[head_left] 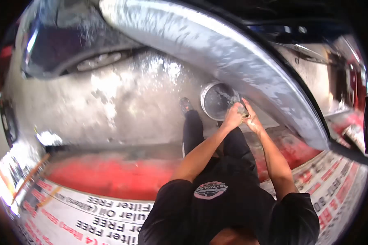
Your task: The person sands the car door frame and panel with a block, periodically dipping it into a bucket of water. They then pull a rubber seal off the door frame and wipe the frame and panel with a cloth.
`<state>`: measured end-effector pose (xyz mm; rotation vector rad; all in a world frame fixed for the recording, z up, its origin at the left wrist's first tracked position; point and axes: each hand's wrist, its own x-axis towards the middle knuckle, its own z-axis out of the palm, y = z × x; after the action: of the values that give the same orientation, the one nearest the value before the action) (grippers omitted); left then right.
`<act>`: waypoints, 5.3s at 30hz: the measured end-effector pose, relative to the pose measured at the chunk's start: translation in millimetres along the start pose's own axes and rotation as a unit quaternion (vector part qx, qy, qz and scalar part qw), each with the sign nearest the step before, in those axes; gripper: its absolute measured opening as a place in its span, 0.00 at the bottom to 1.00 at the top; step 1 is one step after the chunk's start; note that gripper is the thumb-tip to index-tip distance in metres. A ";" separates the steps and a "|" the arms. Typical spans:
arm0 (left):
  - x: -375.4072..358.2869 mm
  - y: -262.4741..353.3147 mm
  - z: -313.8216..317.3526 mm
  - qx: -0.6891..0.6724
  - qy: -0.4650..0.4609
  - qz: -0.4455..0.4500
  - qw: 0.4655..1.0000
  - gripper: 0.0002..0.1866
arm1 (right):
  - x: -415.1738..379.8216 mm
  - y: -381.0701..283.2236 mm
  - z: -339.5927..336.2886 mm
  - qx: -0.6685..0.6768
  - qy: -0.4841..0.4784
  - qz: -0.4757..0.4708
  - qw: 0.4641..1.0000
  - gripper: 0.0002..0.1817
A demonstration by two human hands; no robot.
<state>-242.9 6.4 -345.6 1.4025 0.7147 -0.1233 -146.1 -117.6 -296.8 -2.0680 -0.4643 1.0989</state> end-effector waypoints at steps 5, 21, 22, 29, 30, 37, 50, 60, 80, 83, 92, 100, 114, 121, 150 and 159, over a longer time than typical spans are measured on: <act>-49.4 124.1 -12.0 -0.007 -0.007 0.088 0.996 0.26 | -43.3 -49.8 -28.1 0.096 0.077 0.051 0.991 0.25; -135.7 344.8 66.4 0.079 -0.362 0.088 0.925 0.37 | -228.9 -106.4 -141.6 0.170 0.425 -0.231 0.859 0.27; -131.6 347.7 67.9 0.080 -0.328 0.119 0.934 0.35 | -244.2 -110.2 -159.8 0.122 0.444 -0.269 0.846 0.26; -56.9 349.1 52.6 0.517 0.079 0.498 0.692 0.25 | -336.9 -199.2 -292.9 0.034 0.646 -0.405 0.646 0.28; -48.1 346.5 47.3 0.551 0.087 0.490 0.670 0.27 | -346.9 -213.5 -320.3 0.012 0.666 -0.433 0.607 0.28; -41.7 342.7 44.0 0.561 0.035 0.397 0.726 0.29 | -366.9 -325.1 -458.2 -0.222 0.791 -0.412 0.395 0.29; -39.1 339.5 47.8 0.575 0.044 0.371 0.728 0.28 | -330.0 -328.3 -570.3 -0.396 0.748 -0.176 0.502 0.25; -34.1 332.6 48.4 0.584 0.070 0.394 0.706 0.28 | -332.8 -250.1 -542.3 -0.289 0.795 -0.279 0.454 0.28; -49.6 345.5 52.1 0.596 0.044 0.356 0.718 0.29 | -358.2 -167.5 -492.8 -0.332 0.708 -0.373 0.499 0.45; -46.3 344.7 52.3 0.585 0.048 0.355 0.727 0.28 | -382.9 -225.7 -569.3 -0.423 0.698 -0.350 0.460 0.45; -43.1 332.3 54.5 0.572 0.093 0.411 0.704 0.28 | -306.6 -338.6 -546.9 -0.574 0.609 -0.363 0.409 0.41; -37.0 324.3 48.7 0.557 0.124 0.439 0.694 0.29 | -188.9 -480.9 -418.6 -0.604 0.499 -0.530 0.326 0.34; -7.7 334.2 -32.3 0.518 -0.003 0.504 0.691 0.31 | 24.1 -619.8 -148.6 -0.652 0.379 -0.576 0.315 0.28; 15.1 322.5 -86.4 0.426 0.076 0.582 0.688 0.08 | 118.7 -662.3 -15.6 -0.675 0.283 -0.581 0.357 0.32; 10.7 315.2 -159.5 0.411 -0.068 0.530 0.738 0.31 | 134.4 -726.9 67.7 -0.455 0.136 -0.692 0.544 0.13; 29.9 299.8 -141.3 0.413 -0.011 0.569 0.711 0.38 | 205.9 -786.3 -75.4 -0.438 0.351 -0.558 0.612 0.29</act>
<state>-128.5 206.3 -105.3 2.4758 -0.4322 0.5969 51.7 495.9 204.0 -1.9924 -1.7510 -0.8652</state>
